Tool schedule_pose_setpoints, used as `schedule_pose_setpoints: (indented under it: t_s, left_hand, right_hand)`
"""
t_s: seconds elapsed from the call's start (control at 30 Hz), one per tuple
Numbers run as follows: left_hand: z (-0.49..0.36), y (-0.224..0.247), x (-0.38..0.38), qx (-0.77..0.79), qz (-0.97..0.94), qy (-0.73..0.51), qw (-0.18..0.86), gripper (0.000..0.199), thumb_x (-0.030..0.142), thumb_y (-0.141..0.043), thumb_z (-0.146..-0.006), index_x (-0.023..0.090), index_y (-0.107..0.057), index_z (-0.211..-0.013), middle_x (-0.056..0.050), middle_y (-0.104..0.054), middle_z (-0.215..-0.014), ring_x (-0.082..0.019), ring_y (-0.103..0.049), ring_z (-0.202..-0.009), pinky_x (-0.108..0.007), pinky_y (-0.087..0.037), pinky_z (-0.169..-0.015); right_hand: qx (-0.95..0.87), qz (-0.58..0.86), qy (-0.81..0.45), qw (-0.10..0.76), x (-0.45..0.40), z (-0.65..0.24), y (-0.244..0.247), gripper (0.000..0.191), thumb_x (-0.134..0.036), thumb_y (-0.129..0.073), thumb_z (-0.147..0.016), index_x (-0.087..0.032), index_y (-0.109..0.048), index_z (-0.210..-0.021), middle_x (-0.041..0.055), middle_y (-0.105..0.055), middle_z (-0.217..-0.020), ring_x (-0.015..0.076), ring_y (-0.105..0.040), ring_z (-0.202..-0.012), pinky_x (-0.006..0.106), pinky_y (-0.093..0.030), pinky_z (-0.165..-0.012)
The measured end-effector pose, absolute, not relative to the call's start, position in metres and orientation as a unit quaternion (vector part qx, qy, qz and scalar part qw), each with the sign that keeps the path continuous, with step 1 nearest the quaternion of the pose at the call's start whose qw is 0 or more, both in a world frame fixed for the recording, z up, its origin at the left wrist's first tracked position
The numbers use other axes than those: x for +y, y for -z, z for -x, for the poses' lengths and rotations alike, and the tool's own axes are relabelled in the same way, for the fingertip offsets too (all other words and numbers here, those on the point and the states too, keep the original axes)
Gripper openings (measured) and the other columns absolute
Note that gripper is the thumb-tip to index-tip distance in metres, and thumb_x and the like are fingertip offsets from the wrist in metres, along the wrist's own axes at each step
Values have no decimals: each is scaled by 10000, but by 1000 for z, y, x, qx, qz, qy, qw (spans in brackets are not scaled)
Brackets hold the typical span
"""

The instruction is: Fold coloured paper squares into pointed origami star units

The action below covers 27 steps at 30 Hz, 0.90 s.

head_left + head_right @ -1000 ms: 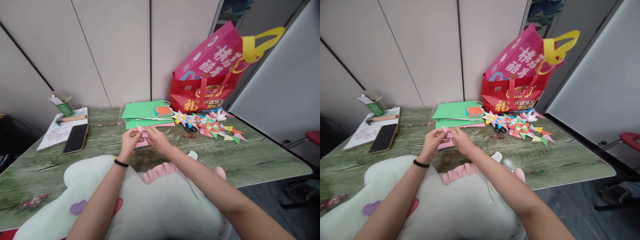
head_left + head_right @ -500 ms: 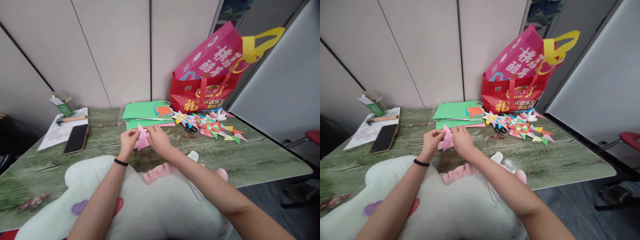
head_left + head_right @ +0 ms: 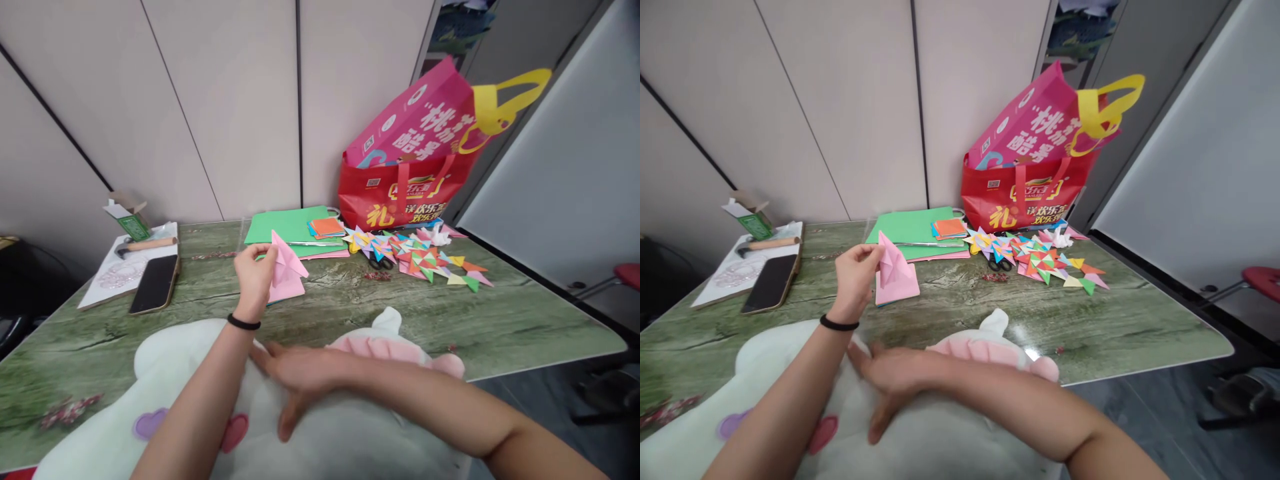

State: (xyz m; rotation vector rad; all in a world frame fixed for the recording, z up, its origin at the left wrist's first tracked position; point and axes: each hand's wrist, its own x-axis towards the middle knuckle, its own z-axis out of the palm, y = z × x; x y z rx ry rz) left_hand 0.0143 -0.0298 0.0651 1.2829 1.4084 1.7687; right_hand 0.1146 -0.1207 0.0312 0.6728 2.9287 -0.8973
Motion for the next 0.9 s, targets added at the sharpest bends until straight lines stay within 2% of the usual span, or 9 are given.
schedule_pose_setpoints:
  t_s: [0.03, 0.13, 0.27, 0.47, 0.67, 0.77, 0.9]
  left_hand:
    - [-19, -69, -33, 518, -478, -655, 272, 126, 247, -619, -586, 122, -625, -602, -14, -598, -593, -106, -510, -531, -199, -388, -492]
    - [-33, -84, -48, 506, -496, -645, 288, 137, 253, -628, -604, 123, -628, -644, -9, -592, -610, -83, -470, -477, -195, -366, -456]
    - [-48, -109, -76, 466, -513, -647, 319, 125, 258, -635, -635, 134, -621, -648, 19, -539, -522, -85, -474, -468, -196, -378, -462]
    - [-66, -119, -105, 442, -522, -638, 353, 116, 254, -629, -666, 140, -623, -683, 4, -586, -605, -93, -505, -508, -204, -415, -487]
    - [-60, -87, -80, 470, -472, -638, 387, 130, 244, -647, -612, 120, -624, -642, -6, -597, -608, -89, -498, -507, -205, -409, -489]
    - [-53, -73, -71, 497, -450, -632, 387, 136, 253, -641, -611, 119, -624, -629, -7, -597, -603, -92, -496, -506, -214, -410, -498]
    - [-65, -68, -72, 518, -460, -625, 360, 95, 220, -624, -603, 125, -634, -606, -17, -617, -602, -113, -528, -534, -218, -412, -503]
  right_hand:
    - [948, -200, 249, 4, -128, -113, -32, 1037, -487, -674, -567, -137, -111, -1364, 191, -464, -1166, 277, -584, -859, 291, -457, -556]
    - [975, -190, 116, -28, -154, -111, -32, 568, -304, -499, -763, -196, -291, -1281, 122, -547, -1030, 200, -589, -647, 254, -398, -416]
    - [976, -191, 24, -99, -190, -108, -15, 397, -268, -414, -827, -217, -364, -1218, 99, -588, -917, 188, -558, -600, 253, -381, -393]
    - [967, -199, -57, -152, -208, -112, 11, 356, -340, -309, -882, -245, -365, -1221, 104, -593, -924, 176, -534, -522, 240, -290, -320]
    - [977, -185, -14, -106, -198, -124, 5, 329, -320, -350, -864, -223, -403, -1174, 91, -605, -859, 168, -532, -571, 240, -325, -392]
    - [983, -152, -4, -104, -197, -125, 7, 368, -289, -346, -869, -196, -367, -1225, 59, -598, -773, 178, -523, -566, 255, -328, -389]
    - [987, -128, 24, -89, -198, -122, 16, 346, -326, -405, -855, -260, -402, -1195, 48, -609, -814, 181, -537, -610, 248, -351, -406]
